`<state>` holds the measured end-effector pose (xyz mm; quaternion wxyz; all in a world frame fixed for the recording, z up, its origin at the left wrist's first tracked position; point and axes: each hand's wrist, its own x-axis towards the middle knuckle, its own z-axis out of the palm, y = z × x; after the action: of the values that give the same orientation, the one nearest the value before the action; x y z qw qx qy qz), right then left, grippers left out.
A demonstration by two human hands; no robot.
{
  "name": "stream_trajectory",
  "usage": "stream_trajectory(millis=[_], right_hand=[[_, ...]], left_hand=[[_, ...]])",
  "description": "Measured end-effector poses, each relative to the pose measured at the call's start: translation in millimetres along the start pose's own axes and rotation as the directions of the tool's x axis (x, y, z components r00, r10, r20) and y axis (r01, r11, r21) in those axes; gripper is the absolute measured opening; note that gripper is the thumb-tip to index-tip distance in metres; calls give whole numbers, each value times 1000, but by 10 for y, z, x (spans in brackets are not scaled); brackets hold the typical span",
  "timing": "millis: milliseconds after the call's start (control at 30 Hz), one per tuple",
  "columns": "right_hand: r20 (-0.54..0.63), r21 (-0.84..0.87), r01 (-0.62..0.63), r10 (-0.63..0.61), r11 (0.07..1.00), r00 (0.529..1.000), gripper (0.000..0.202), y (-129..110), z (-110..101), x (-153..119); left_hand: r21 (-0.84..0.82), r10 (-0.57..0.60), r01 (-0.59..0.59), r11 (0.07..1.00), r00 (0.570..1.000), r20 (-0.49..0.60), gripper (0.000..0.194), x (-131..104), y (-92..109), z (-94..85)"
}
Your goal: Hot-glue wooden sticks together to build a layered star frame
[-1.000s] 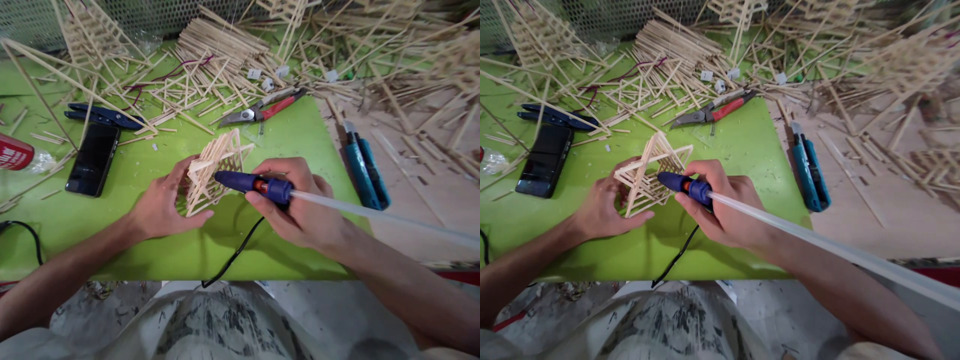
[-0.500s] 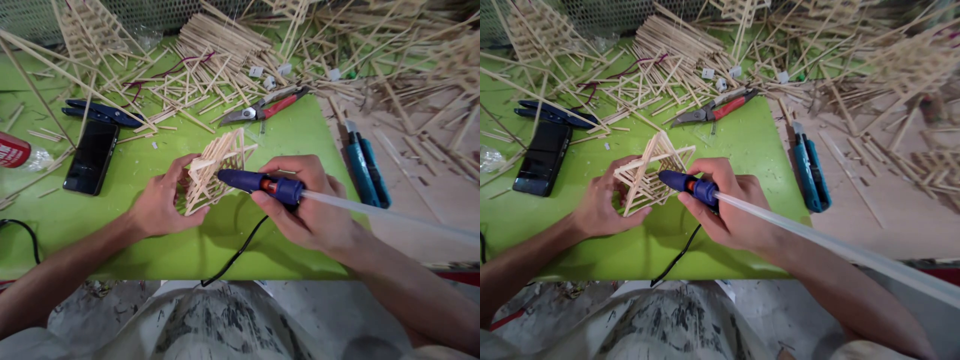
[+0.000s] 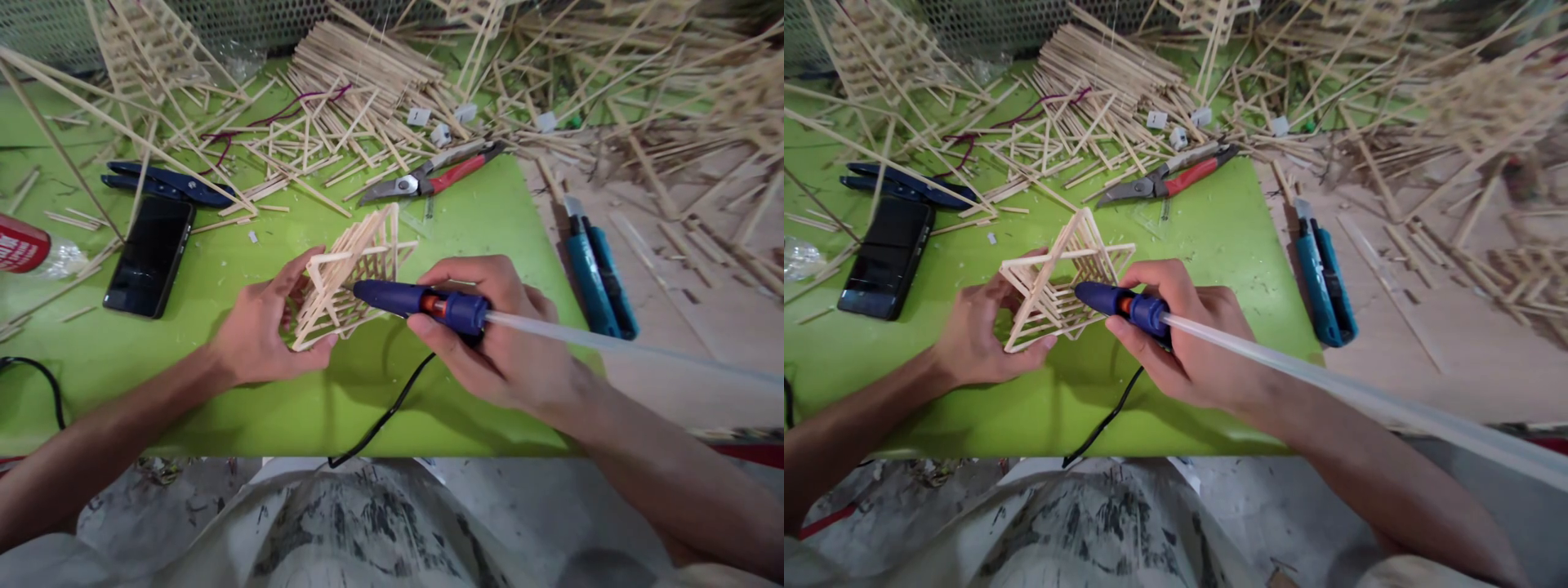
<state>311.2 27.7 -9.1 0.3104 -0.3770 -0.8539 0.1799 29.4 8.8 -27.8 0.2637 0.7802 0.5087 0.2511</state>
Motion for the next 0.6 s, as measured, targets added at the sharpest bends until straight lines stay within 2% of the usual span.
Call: stream_trajectory(millis=[167,367,467,600], right_hand=[[-41,22,-15,16,1000,999,22,-4,-8,-4],[-12,1,-24,24,1000,1000,24,10,-21,-11],[-35,17,-14,14,1000,999,24,8,-23,-4],[9,45,3,-3,999,1000,21,9,-15,-5]], left_hand=[[16,31,-31,999,999,-9,86,-5,-2,-10],[22,42,-42,999,999,3,94,1,-11,-11],[23,64,-64,998,998,-7,92,2,-18,-4],[12,66,-66,998,998,-10,86,10,-18,-8]])
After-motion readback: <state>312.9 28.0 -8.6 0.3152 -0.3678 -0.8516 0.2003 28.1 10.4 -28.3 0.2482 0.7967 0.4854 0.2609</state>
